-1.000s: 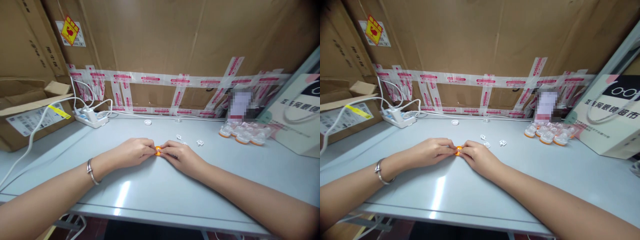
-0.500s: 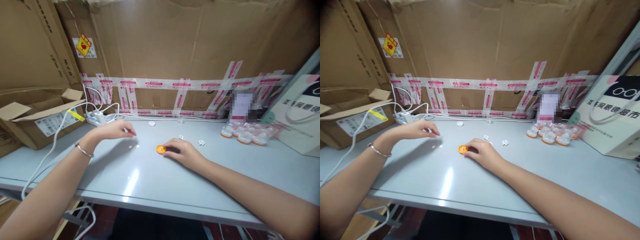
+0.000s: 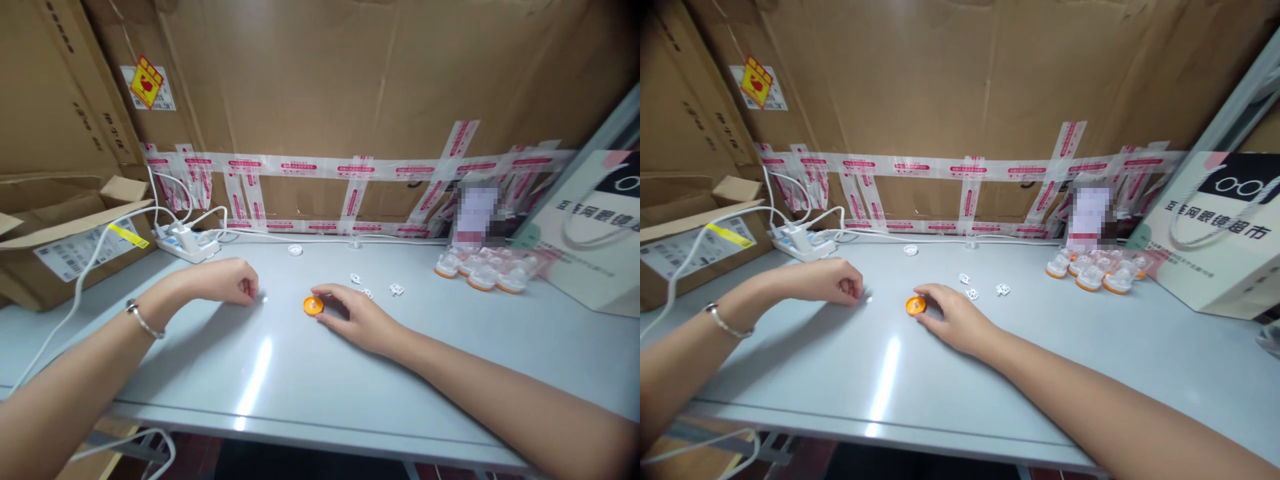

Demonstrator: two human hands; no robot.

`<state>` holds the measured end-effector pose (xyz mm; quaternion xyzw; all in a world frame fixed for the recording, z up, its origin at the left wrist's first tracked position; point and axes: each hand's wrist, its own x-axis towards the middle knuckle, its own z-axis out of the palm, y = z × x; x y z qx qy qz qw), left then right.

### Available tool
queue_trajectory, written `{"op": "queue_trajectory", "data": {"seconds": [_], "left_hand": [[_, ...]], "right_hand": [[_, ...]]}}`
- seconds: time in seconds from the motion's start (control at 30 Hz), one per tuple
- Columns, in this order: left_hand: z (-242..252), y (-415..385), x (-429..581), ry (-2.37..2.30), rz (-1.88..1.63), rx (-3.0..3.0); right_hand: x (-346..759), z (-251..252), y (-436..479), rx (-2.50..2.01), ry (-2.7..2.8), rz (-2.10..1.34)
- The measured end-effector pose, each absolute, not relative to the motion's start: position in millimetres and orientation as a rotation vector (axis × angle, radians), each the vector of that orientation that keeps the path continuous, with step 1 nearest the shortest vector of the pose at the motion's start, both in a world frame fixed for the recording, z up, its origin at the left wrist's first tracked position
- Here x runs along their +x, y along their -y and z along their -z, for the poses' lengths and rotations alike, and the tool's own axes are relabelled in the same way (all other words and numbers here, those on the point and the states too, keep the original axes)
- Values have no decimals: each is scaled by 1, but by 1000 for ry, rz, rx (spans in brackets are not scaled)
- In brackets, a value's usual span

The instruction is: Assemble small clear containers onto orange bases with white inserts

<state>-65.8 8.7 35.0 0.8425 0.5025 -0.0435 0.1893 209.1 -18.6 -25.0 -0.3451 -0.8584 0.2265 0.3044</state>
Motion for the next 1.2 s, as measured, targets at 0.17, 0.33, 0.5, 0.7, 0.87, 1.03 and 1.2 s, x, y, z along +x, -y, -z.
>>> {"op": "queue_trajectory", "data": {"seconds": [0.17,0.33,0.5,0.7,0.87,1.03,1.2], "left_hand": [[-37,-7,-47,-1330,26,2726],[-25,-2,-16,-893,-510,2826],[2,-7,-10,-669,-744,2979],[18,-16,-14,-668,-867,3063],[21,-19,-13,-638,-881,3077],[20,-18,-14,-640,-825,3100],[22,-16,-13,-697,-860,2983]], "right_hand": [[209,26,15,-935,2238,-647],[207,21,11,-914,2264,-689],[204,18,-3,-916,2288,-785],[203,25,-12,-938,2232,-805],[203,28,-13,-974,2235,-750],[203,27,-12,-966,2246,-712],[204,26,-11,-966,2251,-708]]}}
